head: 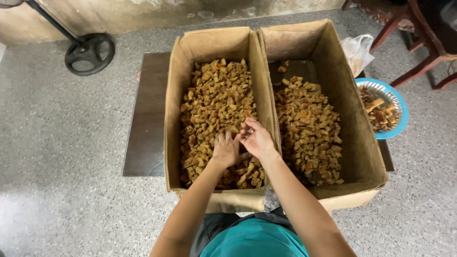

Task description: The person sorts small browned food pieces by hand between two cardboard boxes. They pick up individual pieces from one box, turn them over in their hands, and place them into the other box or onto a blue plastic plate.

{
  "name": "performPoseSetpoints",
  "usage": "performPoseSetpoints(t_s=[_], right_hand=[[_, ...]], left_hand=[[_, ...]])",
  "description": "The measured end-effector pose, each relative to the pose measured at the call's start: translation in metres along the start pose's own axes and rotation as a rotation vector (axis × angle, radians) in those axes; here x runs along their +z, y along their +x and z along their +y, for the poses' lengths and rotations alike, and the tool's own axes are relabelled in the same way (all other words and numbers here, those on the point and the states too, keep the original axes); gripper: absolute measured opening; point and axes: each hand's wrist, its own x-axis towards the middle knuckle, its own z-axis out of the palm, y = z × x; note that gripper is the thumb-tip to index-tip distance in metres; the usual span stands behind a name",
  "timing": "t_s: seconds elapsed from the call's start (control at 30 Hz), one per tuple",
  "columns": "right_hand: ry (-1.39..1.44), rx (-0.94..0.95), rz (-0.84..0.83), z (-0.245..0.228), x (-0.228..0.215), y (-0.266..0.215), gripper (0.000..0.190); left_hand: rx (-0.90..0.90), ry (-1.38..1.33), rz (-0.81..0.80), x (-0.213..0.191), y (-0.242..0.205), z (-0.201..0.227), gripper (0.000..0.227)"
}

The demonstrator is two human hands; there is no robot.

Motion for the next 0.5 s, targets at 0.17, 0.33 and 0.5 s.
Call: performPoseSetpoints(t_s=[0.17, 0.33, 0.5], right_hand=[[-0.002, 0.031, 0.130, 0.001, -0.024, 0.017, 0.002], [-0.034, 0.022, 0.139, 0.002, -0.026, 0.014, 0.001], [-0.028, 0.019, 0.071, 0.000, -0.024, 0.010, 0.003]], left_hand=[[-0.039, 0.010, -0.023, -0.002, 0.002, 0.002, 0.101], [0.023, 0.066, -0.081, 0.003, 0.009, 0.010, 0.100], [0.013, 0.041, 0.060, 0.038, 0.031, 0.009, 0.072]])
